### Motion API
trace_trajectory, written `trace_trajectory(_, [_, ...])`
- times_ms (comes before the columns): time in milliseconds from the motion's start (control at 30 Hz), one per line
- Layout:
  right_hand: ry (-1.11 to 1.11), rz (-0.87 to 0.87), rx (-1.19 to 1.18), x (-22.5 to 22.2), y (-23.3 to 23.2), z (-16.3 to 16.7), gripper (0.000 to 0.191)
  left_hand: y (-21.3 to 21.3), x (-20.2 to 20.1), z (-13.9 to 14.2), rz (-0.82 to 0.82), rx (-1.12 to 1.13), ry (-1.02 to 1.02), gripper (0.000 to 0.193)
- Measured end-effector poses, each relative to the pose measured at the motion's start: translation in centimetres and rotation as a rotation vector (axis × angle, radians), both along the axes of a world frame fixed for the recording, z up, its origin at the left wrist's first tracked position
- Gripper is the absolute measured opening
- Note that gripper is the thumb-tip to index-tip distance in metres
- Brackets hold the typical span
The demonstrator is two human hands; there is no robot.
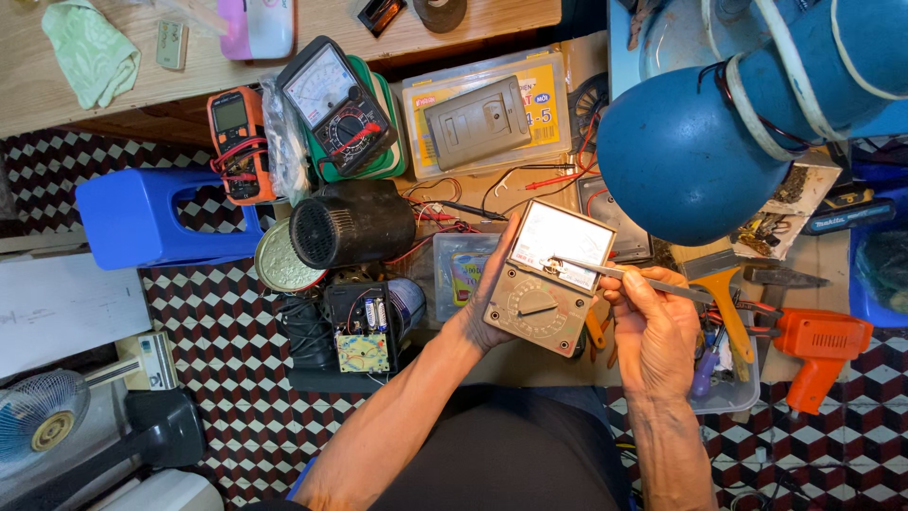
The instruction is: The person cleans a small analog meter using a brush and a screwdriver. They brush the face and edges of the meter, then use the screwdriver to scrape or adjust parts of the meter's surface.
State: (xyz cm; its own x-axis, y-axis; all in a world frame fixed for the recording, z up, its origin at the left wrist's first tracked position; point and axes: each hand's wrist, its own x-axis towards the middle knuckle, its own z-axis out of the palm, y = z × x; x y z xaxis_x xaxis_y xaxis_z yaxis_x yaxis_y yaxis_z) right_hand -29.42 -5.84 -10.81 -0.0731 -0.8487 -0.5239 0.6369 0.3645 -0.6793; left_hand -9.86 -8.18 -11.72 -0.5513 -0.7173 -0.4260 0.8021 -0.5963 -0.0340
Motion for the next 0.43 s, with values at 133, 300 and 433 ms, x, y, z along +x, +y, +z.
trace_trajectory(133, [-0.008, -0.005, -0.007, -0.04, 0.06, -0.03, 0.011, 0.1, 0.03, -0.17, 0.007, -0.003, 0.021, 0.082])
trace_trajectory(300, [-0.023, -0.001, -0.02, -0.16, 0.16, -0.16, 0.01, 0.19, -0.12, -0.43, 0.005, 0.018, 0.003, 0.08])
trace_trajectory(433, [-0.02, -0.004, -0.032, -0.16, 0.25, -0.29, 0.012, 0.36, -0.1, -0.96, 0.015, 0.008, 0.021, 0.079])
